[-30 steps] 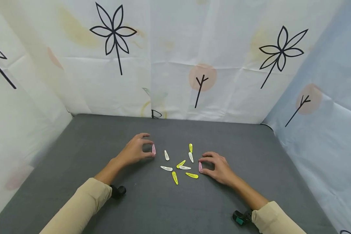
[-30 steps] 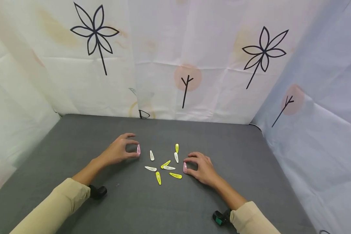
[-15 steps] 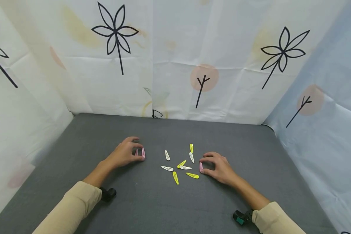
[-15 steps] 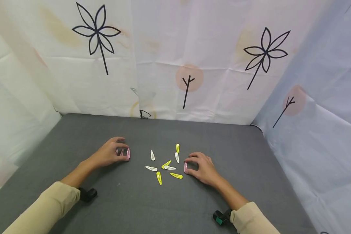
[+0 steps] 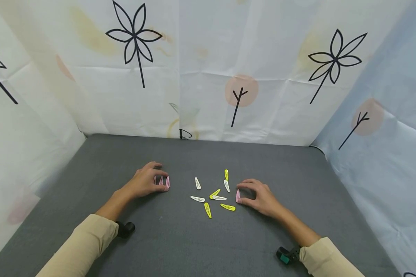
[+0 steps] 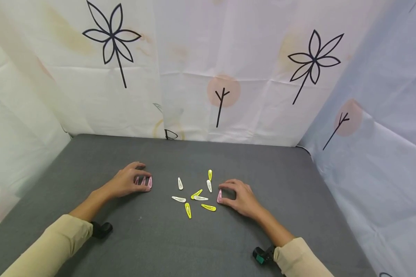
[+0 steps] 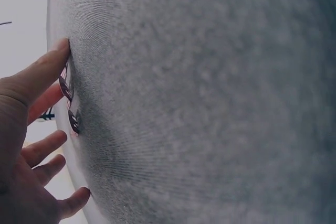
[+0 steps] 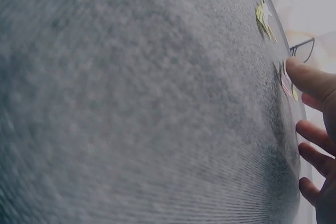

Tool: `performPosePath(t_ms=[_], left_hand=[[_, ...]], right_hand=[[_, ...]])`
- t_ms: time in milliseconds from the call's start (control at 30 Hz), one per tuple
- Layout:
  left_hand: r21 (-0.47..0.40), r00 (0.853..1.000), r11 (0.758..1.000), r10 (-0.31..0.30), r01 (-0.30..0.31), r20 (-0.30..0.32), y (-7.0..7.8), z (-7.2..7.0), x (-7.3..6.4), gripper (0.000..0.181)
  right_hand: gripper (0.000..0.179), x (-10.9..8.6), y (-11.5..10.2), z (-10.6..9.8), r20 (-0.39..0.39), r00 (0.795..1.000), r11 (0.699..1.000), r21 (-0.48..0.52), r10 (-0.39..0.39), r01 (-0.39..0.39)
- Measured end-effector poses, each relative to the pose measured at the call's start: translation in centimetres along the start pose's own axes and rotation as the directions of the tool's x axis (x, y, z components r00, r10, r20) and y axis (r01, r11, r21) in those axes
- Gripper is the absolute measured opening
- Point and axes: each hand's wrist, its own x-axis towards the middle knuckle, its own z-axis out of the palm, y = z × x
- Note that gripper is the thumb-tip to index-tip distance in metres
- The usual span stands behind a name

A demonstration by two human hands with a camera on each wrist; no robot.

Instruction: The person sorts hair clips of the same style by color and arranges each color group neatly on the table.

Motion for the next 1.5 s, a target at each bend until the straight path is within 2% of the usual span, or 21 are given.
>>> performPosePath(t_ms=[200, 367, 667, 867, 1133, 1300, 1500], left_hand=[[0.0, 1.0, 1.0, 0.005, -0.005, 0.003, -0.1, 0.0, 0.1, 0.045], [0.007, 1.0, 1.0, 0.006, -0.006, 0.005, -0.1, -0.1, 0.1, 0.045], [0.025, 1.0, 1.0, 0.012, -0.012, 0.001, -0.2, 0.1, 0.0, 0.045], [0.025, 1.0, 1.0, 0.001, -0.001, 0.007, -0.4, 0.1, 0.0, 0.047], [0.016, 1.0, 1.0, 0.009, -0.009, 0.005, -0.3, 0.1, -0.1, 0.047], [0.021, 1.0, 1.0, 0.011, -0.012, 0.002, -0.2, 0.1, 0.0, 0.048], [0.041, 1.0, 0.999, 0.011, -0.011, 0.007, -0.3, 0.1, 0.0, 0.048]], right_hand=[[0.049, 0.0, -0.2, -0.2, 0.035, 0.999, 0.999, -0.033, 0.035, -0.034], [0.047, -0.1, -0.3, 0.0, 0.026, 0.999, 0.998, -0.066, 0.019, -0.017], [0.042, 0.1, -0.4, 0.1, 0.037, 0.998, 0.996, -0.075, 0.047, -0.045], [0.05, 0.6, -0.8, -0.2, 0.098, 0.993, 0.992, -0.119, 0.06, -0.048], [0.048, 0.5, -0.8, -0.1, 0.083, 0.993, 0.991, -0.11, 0.08, -0.071], [0.046, 0.6, -0.7, -0.1, 0.08, 0.991, 0.993, -0.07, 0.104, -0.098], [0.048, 1.9, -1.1, 0.0, 0.09, 0.989, 0.993, -0.016, 0.114, -0.113]])
